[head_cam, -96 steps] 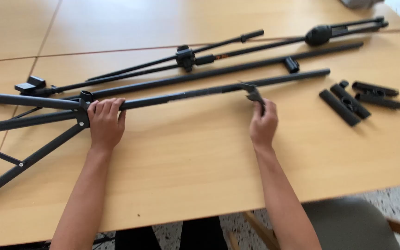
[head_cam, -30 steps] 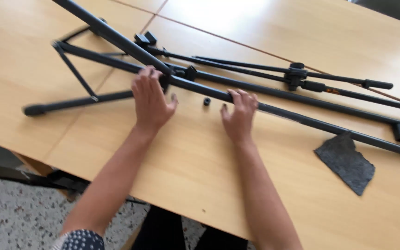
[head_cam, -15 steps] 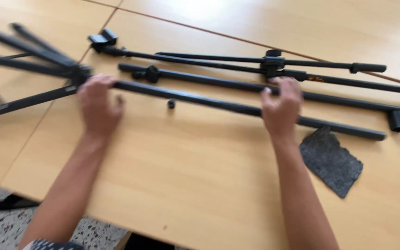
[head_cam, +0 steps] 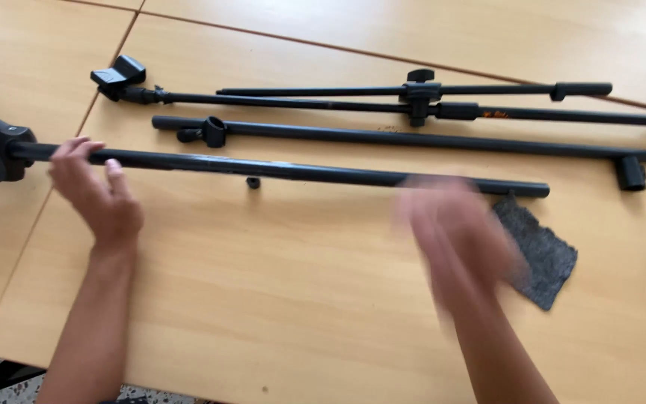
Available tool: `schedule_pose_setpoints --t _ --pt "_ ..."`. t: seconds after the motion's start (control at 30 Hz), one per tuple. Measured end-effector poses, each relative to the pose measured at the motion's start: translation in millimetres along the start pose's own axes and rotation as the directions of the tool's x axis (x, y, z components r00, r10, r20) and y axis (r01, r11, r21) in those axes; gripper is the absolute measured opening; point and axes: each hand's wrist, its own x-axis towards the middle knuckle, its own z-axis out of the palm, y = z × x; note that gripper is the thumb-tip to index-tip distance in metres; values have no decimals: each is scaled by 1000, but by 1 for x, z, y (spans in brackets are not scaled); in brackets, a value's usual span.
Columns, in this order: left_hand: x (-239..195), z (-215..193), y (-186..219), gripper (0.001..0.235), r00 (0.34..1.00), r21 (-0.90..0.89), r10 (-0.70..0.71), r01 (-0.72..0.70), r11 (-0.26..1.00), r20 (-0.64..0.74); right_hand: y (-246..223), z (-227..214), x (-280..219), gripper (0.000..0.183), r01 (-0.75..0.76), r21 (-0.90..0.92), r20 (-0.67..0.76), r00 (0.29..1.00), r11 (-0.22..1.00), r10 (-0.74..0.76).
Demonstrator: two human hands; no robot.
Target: The person assembles a tripod by connecting black metal poles and plastic fittings on a wooden table. They slide a long pole into a joint, attach a plastic connector, and secure it by hand, repeating the process with other components.
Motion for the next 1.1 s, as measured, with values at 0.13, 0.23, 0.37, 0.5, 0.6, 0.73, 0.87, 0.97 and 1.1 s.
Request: schedule_pose_setpoints --t 0.13,0.23,0.37,0.5,0.6,0.73,0.87,0.97,1.1 --pt "-11 10 -25 26 1000 -45 -18 18 999 4 -4 32 -8 29 -20 -83 15 1000 996 21" --pt "-19 28 -52 24 997 -37 -17 15 999 -69 -10 58 -10 23 -22 -172 28 999 985 27" --pt "-19 22 -38 24 994 -53 -81 78 996 -76 -9 98 -5 16 -11 -286 84 996 958 36" --pt "-21 38 -41 31 993 59 -79 85 995 -90 -3 125 -4 10 -26 -410 120 989 912 82" --pt "-24 45 -38 21 992 130 -95 105 986 -87 8 143 7 9 -35 -484 121 987 874 106" --pt "-26 51 -38 17 989 95 -105 114 989 -101 33 156 26 13 -53 -586 103 985 808 139" --pt "-25 44 -30 16 978 126 -159 176 976 -134 71 161 40 20 -87 -671 94 975 736 200" --pt "-29 38 -27 14 972 164 -171 198 966 -162 130 175 67 31 -2 -720 167 970 694 176" --pt "-27 36 -26 13 971 173 -180 207 963 -159 165 224 88 88 139 -848 338 886 512 318"
